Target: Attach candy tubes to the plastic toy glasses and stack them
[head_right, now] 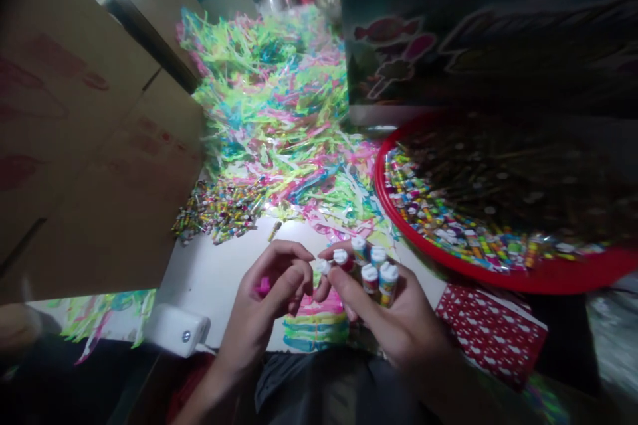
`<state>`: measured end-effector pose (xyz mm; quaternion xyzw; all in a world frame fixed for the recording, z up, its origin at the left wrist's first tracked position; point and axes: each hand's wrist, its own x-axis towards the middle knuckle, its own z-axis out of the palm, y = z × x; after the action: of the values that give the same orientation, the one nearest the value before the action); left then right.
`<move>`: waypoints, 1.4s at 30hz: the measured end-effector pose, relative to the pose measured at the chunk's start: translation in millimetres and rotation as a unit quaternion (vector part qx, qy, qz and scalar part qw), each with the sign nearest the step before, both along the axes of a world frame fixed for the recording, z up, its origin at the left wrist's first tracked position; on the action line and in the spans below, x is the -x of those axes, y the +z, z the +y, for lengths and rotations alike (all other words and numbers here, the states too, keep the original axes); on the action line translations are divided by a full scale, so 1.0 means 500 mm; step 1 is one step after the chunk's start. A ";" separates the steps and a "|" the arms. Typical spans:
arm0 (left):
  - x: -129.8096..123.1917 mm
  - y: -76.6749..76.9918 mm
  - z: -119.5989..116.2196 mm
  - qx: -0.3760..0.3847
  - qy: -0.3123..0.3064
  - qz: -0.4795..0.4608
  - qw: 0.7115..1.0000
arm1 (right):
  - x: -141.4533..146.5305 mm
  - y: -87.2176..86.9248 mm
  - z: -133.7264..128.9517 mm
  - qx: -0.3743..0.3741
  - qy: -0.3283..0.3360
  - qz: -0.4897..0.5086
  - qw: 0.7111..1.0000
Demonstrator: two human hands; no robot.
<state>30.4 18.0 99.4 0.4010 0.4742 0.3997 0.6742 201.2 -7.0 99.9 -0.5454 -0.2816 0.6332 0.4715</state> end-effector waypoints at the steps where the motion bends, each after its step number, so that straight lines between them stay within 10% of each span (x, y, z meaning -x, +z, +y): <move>1: 0.001 0.007 0.000 -0.019 -0.004 0.016 1.000 | 0.001 0.002 -0.003 0.003 0.002 -0.011 1.000; 10: 0.003 0.047 0.003 -0.137 -0.016 0.109 0.984 | 0.024 0.056 -0.005 -0.053 -0.002 -0.021 0.998; 22: 0.014 0.034 -0.014 -0.233 0.013 0.141 0.962 | 0.014 0.024 -0.009 -0.084 0.011 -0.086 0.993; 30: 0.038 0.015 0.001 -0.103 -0.004 0.171 0.980 | -0.022 0.007 0.009 -0.061 0.008 -0.157 0.986; 42: 0.010 0.029 -0.017 -0.194 -0.238 0.340 0.889 | -0.046 0.001 0.011 -0.148 0.056 -0.186 0.970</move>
<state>25.4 9.7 113.9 0.7356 0.4778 0.1507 0.4559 224.3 -1.3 100.2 -0.5615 -0.4850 0.4972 0.4497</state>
